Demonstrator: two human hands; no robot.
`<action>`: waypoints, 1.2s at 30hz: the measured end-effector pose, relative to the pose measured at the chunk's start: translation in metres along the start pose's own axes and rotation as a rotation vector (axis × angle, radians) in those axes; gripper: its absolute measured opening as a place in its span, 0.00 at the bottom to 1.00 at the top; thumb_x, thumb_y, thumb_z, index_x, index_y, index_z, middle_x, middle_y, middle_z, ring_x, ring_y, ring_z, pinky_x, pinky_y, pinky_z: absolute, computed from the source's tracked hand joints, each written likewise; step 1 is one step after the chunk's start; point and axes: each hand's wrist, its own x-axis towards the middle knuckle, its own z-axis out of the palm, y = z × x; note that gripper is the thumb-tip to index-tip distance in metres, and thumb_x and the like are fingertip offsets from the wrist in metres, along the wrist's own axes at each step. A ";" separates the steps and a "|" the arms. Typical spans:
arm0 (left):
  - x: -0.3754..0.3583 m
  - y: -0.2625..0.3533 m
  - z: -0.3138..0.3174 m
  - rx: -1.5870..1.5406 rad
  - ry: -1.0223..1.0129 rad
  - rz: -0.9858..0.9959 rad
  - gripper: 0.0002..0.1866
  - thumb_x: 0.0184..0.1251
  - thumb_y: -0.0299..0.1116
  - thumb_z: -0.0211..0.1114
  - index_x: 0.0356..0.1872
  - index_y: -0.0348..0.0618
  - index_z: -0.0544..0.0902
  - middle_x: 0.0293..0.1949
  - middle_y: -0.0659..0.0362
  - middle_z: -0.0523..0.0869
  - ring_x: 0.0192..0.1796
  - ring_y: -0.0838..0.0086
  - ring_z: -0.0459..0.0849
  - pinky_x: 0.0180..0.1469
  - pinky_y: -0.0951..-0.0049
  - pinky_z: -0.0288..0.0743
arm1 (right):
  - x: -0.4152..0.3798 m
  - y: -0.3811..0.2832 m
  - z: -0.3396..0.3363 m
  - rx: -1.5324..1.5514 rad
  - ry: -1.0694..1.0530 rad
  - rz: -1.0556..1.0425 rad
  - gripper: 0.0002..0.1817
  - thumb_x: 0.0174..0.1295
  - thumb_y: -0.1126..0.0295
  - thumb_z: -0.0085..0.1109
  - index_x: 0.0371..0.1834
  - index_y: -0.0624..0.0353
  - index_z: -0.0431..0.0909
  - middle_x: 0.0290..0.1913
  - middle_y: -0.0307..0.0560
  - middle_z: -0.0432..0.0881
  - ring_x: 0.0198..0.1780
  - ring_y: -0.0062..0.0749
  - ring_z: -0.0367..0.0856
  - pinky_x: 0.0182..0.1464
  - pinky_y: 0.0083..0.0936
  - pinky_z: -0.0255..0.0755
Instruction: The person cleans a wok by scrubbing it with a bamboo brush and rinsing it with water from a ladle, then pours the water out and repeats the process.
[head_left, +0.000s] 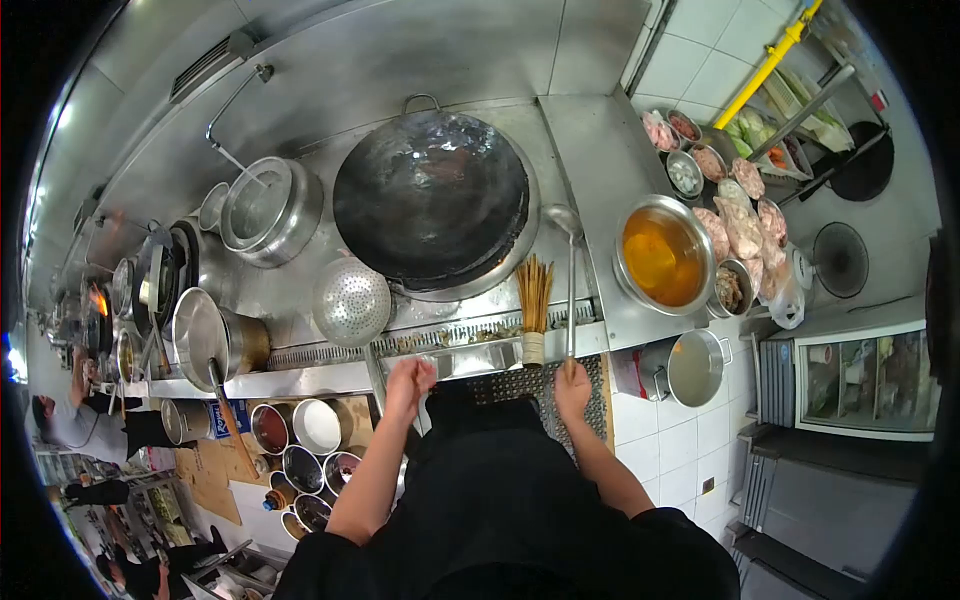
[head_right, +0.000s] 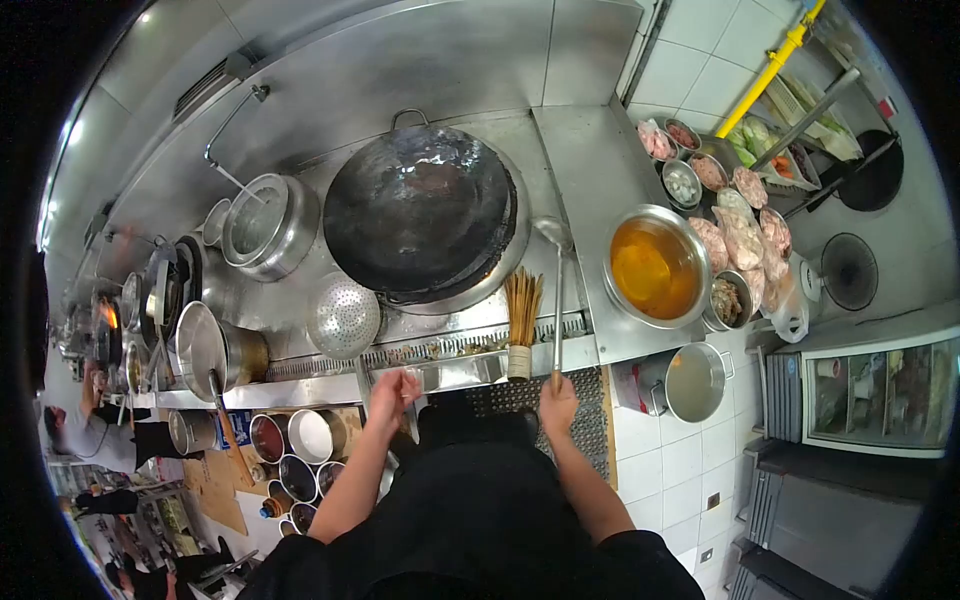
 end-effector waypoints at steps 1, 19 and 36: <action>-0.012 -0.006 -0.004 -0.008 0.000 0.002 0.10 0.84 0.37 0.53 0.46 0.43 0.79 0.39 0.57 0.87 0.46 0.69 0.89 0.48 0.65 0.86 | -0.002 -0.035 -0.020 0.014 0.037 0.009 0.23 0.70 0.62 0.62 0.62 0.67 0.77 0.34 0.54 0.85 0.35 0.40 0.87 0.43 0.39 0.78; -0.070 0.020 -0.070 0.150 -0.053 0.338 0.11 0.86 0.38 0.56 0.49 0.40 0.78 0.41 0.59 0.87 0.46 0.76 0.86 0.52 0.73 0.79 | 0.017 -0.493 0.157 0.129 -0.914 -0.562 0.23 0.71 0.70 0.60 0.69 0.58 0.77 0.29 0.46 0.81 0.21 0.27 0.77 0.28 0.31 0.72; -0.151 0.025 -0.116 -0.045 0.339 0.444 0.12 0.87 0.36 0.55 0.45 0.38 0.80 0.40 0.58 0.87 0.44 0.75 0.85 0.51 0.74 0.78 | 0.035 -0.606 0.378 0.885 -1.529 0.785 0.09 0.76 0.69 0.52 0.44 0.66 0.72 0.24 0.34 0.70 0.19 0.16 0.70 0.20 0.20 0.65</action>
